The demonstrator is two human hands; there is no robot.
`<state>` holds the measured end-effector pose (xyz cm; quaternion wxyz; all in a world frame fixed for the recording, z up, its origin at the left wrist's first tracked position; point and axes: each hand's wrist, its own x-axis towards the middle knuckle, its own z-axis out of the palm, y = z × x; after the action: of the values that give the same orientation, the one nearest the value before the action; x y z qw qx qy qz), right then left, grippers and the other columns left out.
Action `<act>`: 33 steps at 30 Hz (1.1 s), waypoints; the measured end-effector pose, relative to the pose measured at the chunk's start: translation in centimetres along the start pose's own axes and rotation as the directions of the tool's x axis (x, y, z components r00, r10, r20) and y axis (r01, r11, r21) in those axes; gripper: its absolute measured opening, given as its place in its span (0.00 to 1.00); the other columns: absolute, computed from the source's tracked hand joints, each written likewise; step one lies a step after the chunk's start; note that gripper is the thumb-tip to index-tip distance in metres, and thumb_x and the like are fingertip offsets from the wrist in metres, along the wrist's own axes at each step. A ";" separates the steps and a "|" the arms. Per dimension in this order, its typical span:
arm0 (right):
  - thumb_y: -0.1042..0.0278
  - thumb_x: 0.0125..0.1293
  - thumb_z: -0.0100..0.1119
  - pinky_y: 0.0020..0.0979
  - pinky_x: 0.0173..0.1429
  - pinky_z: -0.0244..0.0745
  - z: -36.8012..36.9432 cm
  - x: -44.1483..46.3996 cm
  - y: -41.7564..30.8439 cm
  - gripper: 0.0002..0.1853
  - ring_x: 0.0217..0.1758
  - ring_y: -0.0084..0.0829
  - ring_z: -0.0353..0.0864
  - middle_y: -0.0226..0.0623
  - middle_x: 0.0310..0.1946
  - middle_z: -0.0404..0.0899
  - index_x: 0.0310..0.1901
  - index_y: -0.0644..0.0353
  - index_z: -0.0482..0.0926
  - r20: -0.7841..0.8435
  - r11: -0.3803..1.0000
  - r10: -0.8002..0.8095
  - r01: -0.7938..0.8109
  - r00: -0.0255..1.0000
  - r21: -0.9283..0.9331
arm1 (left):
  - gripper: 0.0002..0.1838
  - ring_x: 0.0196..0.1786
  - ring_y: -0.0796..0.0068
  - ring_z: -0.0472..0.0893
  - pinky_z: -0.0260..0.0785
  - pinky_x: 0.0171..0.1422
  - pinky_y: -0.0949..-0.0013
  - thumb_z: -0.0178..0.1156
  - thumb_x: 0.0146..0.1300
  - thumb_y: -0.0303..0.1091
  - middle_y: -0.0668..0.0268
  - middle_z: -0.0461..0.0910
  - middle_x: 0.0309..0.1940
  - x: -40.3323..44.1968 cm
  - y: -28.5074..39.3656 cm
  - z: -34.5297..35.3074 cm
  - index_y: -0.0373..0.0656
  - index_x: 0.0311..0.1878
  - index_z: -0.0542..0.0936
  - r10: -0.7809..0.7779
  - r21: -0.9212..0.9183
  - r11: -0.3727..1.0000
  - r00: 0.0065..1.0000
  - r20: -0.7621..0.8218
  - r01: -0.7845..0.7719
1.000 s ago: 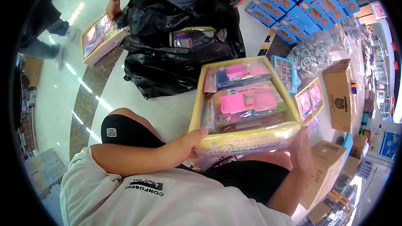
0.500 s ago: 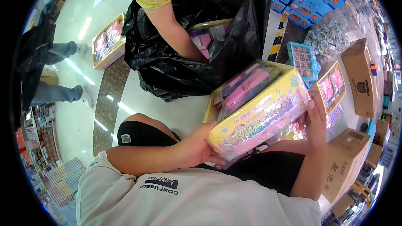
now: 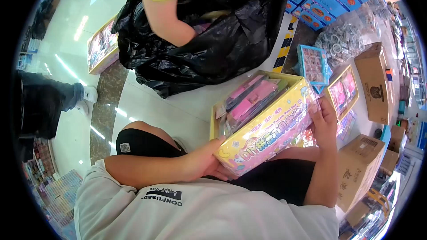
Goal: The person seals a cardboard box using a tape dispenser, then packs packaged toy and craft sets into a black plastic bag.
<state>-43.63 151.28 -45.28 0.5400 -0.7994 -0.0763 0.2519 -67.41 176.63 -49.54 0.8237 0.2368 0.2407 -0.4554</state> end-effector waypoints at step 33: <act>0.56 0.72 0.66 0.24 0.28 0.72 2.0 1.0 -0.5 0.27 0.24 0.18 0.75 0.30 0.29 0.77 0.64 0.66 0.72 0.195 0.950 0.146 -0.082 0.970 -0.302 | 0.44 0.49 0.69 0.85 0.74 0.54 0.64 0.23 0.76 0.72 0.59 0.84 0.54 0.6 1.2 -0.4 0.50 0.69 0.75 0.015 -0.086 0.996 0.994 -0.108 -0.025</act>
<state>-43.70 153.54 -45.78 0.3892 -0.8414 -0.1242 0.3539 -66.16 177.08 -50.04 0.8238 0.2271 0.3017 -0.4229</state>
